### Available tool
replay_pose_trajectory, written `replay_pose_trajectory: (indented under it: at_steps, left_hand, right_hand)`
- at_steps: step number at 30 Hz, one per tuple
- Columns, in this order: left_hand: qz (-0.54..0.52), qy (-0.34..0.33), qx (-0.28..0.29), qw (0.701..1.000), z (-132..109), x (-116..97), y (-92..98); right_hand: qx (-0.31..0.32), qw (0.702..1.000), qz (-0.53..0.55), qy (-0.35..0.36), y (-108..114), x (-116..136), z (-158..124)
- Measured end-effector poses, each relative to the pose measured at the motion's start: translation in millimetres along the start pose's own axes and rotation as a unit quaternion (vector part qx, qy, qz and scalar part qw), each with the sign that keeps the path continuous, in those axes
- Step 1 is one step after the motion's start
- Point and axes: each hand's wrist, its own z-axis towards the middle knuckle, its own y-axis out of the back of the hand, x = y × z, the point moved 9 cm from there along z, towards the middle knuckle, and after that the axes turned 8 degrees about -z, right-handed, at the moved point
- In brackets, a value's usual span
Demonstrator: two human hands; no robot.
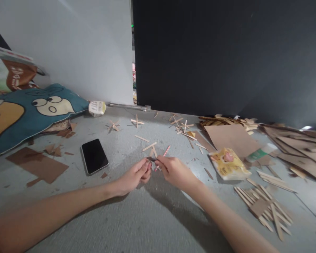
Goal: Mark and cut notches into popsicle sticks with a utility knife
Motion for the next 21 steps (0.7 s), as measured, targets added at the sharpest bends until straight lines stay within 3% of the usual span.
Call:
replay_pose_trajectory:
  at_steps: [16,21]
  left_hand:
    - [0.039,0.003,0.001,0.999,-0.4,1.8,-0.5]
    - [0.031,-0.001,0.013,0.999,0.0,1.8,-2.6]
  right_hand:
    - [0.066,0.989,0.131,-0.027,7.0,3.8,6.0]
    - [0.114,0.969,0.212,-0.063,-1.6,3.2,4.3]
